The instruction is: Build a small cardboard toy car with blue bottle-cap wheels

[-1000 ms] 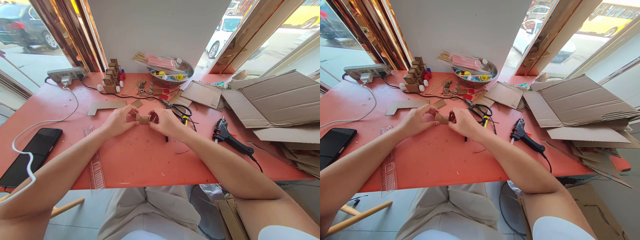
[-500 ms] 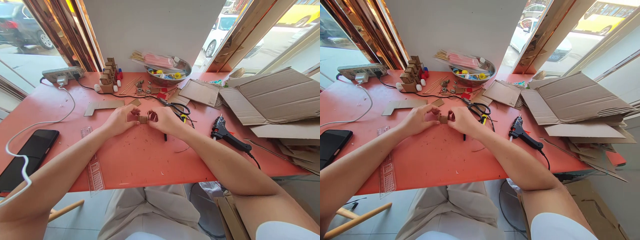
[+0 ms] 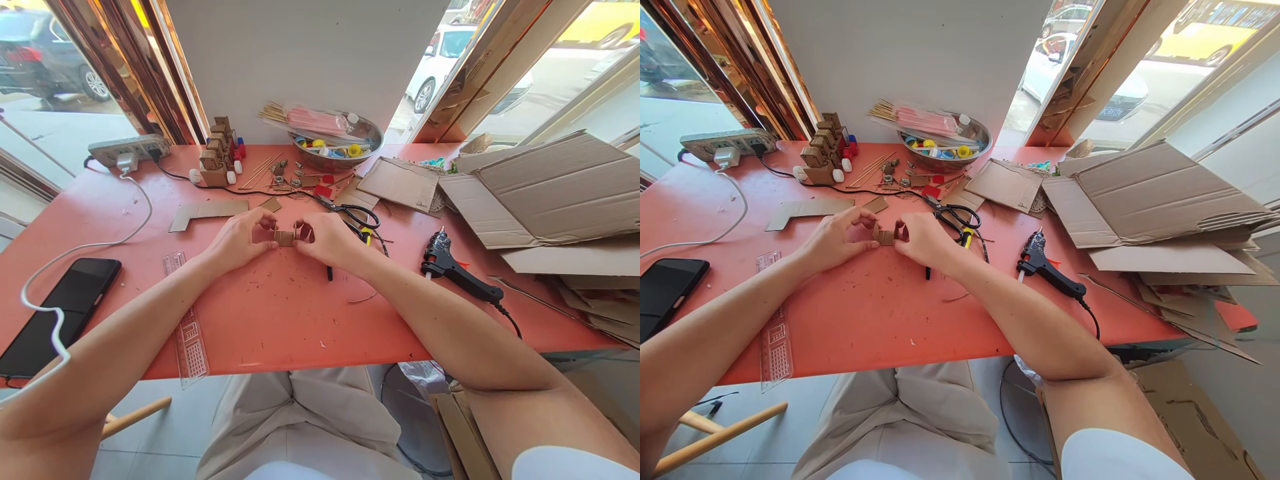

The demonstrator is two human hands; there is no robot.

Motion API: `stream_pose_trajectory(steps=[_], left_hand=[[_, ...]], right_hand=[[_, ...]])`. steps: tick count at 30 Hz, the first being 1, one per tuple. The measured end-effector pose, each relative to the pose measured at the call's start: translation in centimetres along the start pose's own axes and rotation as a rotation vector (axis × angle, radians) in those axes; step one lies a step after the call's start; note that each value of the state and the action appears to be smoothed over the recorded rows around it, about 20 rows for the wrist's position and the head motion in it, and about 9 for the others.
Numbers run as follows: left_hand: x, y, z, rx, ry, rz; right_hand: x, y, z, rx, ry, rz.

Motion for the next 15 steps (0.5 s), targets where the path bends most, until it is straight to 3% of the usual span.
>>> stream_pose_trajectory(steps=[8, 15], left_hand=[[0.0, 0.1, 0.0, 0.014, 0.024, 0.029], [-1.0, 0.6, 0.1, 0.054, -0.043, 0.057]], right_hand=[[-0.3, -0.1, -0.1, -0.004, 0.001, -0.020], [-0.1, 0.0, -0.4, 0.011, -0.035, 0.028]])
Point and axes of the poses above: each hand's wrist, its own z-axis towards the middle knuckle, its own y-axis out of the palm, x = y × z, the point moved 10 cm from there along z, towards the middle knuckle, and after that the axes turned 9 degrees about z, right-handed, at the moved point
